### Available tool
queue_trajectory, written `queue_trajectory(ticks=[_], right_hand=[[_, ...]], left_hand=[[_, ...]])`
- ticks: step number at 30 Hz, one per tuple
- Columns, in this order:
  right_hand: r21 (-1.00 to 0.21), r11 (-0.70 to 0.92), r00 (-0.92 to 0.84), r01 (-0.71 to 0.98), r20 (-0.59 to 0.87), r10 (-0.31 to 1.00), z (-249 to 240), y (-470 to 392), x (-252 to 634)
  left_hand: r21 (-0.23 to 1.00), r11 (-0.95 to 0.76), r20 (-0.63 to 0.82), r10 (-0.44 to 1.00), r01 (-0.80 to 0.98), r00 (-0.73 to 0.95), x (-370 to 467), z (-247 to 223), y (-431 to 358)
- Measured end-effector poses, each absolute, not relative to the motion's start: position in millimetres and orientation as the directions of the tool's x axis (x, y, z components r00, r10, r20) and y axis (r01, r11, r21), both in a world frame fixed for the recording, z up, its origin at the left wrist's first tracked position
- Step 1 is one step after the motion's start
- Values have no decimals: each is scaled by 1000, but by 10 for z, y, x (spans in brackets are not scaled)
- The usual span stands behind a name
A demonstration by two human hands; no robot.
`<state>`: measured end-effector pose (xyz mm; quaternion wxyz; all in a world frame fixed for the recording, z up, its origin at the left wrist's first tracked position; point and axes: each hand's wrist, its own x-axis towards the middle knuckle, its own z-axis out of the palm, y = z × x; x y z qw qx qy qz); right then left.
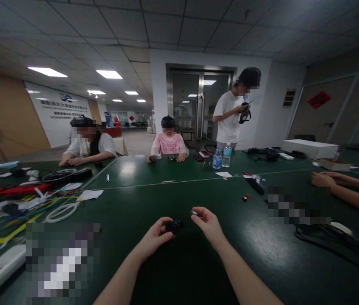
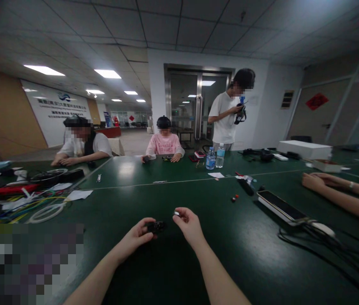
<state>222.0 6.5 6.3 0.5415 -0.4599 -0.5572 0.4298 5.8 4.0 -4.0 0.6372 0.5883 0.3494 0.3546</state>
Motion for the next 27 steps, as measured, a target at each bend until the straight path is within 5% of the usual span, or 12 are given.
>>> queue_trajectory(ticks=[27], right_hand=[[-913, 260, -300, 315, 164, 940, 2, -55, 1930]], left_hand=[[998, 53, -22, 846, -43, 532, 47, -65, 48]])
